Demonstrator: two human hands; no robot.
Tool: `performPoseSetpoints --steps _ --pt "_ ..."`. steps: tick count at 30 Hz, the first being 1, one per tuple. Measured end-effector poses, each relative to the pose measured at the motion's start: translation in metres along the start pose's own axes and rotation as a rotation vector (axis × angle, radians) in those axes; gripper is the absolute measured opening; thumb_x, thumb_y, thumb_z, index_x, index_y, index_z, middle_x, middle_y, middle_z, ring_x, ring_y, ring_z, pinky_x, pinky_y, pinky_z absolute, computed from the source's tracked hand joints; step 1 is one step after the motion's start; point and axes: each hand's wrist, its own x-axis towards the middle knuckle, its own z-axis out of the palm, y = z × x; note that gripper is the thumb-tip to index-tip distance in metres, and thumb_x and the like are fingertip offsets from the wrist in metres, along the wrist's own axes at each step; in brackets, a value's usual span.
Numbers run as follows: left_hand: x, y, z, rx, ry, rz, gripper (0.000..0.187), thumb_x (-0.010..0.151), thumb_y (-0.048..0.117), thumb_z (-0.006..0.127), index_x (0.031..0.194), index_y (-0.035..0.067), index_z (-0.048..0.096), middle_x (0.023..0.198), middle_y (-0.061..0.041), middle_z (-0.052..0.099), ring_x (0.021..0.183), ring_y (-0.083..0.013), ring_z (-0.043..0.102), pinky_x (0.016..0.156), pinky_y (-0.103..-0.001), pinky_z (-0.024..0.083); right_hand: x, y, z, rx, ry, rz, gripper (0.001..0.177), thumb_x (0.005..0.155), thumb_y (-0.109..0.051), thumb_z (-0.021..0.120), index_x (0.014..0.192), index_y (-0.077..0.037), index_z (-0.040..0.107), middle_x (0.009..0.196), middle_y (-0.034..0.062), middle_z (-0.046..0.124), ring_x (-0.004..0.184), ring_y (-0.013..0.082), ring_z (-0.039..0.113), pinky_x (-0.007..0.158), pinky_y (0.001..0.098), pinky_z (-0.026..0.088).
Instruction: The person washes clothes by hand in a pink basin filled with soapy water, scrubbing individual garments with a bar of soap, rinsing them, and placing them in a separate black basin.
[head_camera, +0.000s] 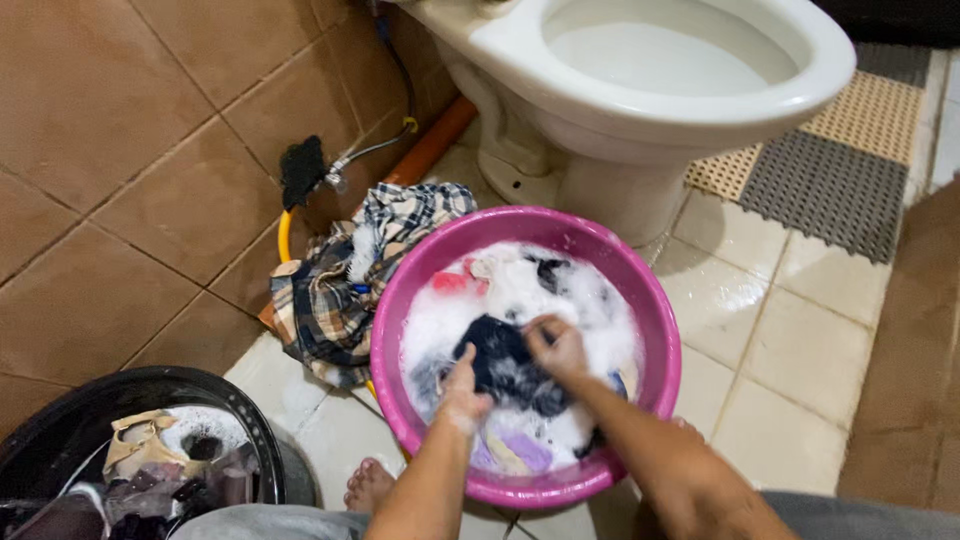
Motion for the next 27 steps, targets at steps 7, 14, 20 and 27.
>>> performPoseSetpoints --steps 7,14,20,27 --pt "0.059 -0.035 0.007 0.292 -0.275 0.163 0.036 0.097 0.039 0.063 0.118 0.01 0.068 0.098 -0.006 0.071 0.081 -0.022 0.065 0.076 -0.041 0.052 0.007 -0.074 0.033 -0.02 0.028 0.263 0.027 0.089 -0.026 0.073 0.074 -0.004 0.07 0.067 0.0171 0.064 0.057 0.0277 0.063 0.058 0.0378 0.051" --pt "0.021 0.0 0.025 1.136 -0.345 0.337 0.03 0.091 0.03 0.075 0.114 0.011 0.071 0.089 -0.001 0.068 0.074 -0.0145 0.056 0.067 -0.031 0.047 0.067 0.01 -0.019 -0.11 -0.551 0.134 0.024 0.088 -0.031 0.07 0.09 -0.007 0.069 0.085 0.0056 0.067 0.078 0.0184 0.059 0.073 0.0367 0.047" --pt "-0.041 0.073 0.087 0.967 -0.353 0.454 0.033 0.088 0.024 0.077 0.113 0.003 0.071 0.097 -0.008 0.075 0.081 -0.0207 0.071 0.072 -0.034 0.061 0.082 0.01 -0.042 0.42 -0.844 0.226 0.034 0.087 -0.025 0.084 0.105 0.003 0.077 0.099 0.0102 0.072 0.094 0.0219 0.064 0.085 0.0398 0.053" --pt "0.026 0.033 0.02 0.003 -0.188 0.003 0.033 0.103 0.032 0.056 0.114 0.001 0.064 0.109 -0.018 0.072 0.09 -0.0297 0.074 0.081 -0.044 0.065 0.058 -0.073 -0.03 1.387 -0.017 0.783 0.021 0.073 -0.012 0.078 0.093 -0.005 0.076 0.094 0.0102 0.075 0.082 0.0251 0.074 0.082 0.0411 0.062"
